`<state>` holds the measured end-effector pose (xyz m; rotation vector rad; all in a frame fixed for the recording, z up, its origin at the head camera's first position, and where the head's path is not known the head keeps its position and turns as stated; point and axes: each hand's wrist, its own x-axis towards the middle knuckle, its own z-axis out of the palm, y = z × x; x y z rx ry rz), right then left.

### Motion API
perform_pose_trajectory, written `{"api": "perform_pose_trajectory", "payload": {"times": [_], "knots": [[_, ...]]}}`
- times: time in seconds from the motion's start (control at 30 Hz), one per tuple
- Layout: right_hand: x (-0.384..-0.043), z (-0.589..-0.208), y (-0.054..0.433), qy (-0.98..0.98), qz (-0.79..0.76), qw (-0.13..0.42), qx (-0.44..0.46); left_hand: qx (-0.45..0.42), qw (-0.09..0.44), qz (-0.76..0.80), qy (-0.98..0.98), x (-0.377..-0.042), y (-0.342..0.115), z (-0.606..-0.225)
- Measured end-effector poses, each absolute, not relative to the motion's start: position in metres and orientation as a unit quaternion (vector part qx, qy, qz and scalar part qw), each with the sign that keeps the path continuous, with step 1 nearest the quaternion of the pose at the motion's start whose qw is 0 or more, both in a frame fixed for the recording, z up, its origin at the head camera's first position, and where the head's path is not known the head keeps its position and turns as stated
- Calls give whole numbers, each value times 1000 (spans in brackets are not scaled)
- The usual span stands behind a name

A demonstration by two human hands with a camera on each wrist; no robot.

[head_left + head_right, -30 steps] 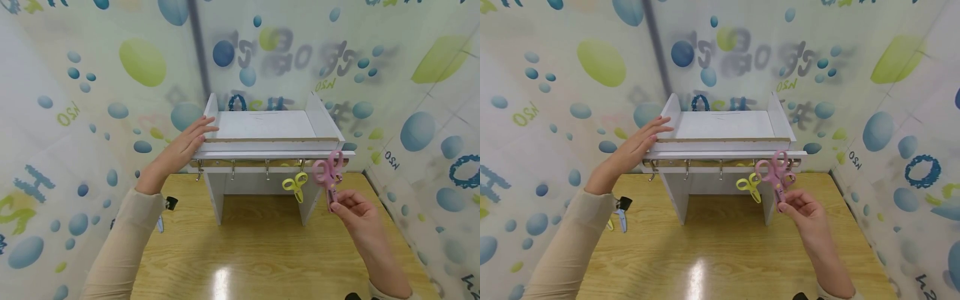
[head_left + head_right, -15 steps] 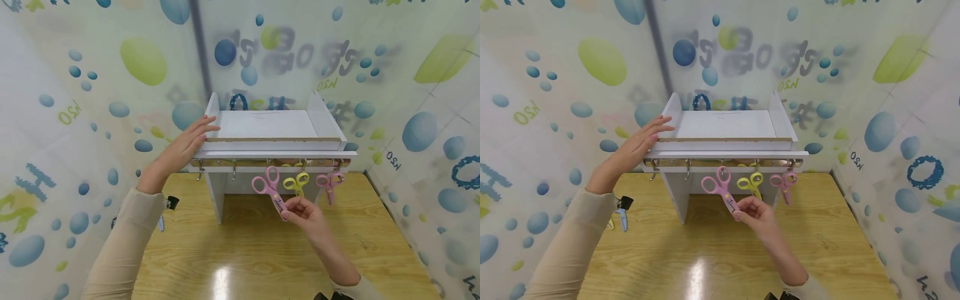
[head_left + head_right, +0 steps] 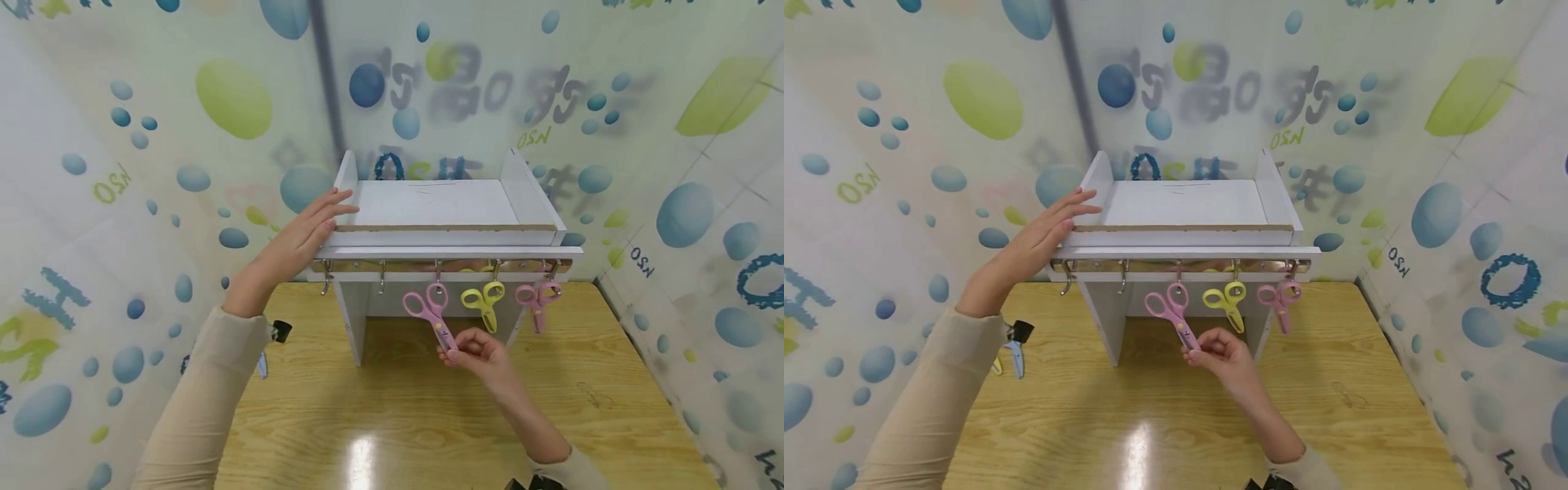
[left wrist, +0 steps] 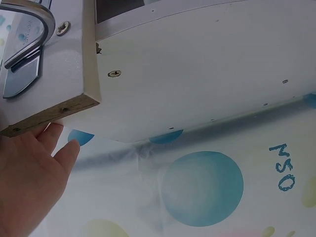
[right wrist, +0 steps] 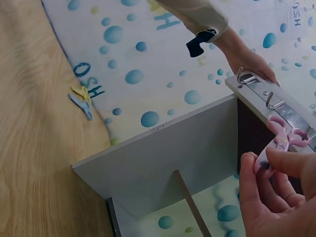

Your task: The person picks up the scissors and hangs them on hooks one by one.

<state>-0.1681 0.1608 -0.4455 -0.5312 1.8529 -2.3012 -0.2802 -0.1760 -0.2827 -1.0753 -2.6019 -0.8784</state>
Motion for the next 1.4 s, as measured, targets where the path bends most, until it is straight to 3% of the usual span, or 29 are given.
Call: {"api": "perform_pose_trajectory", "payload": {"times": [0.53, 1.4], "knots": [[-174, -459, 166, 562, -799, 142, -160, -363, 97, -299, -877, -280, -176, -284], [-167, -456, 192, 645, -734, 142, -161, -367, 95, -302, -875, -282, -177, -283]]}}
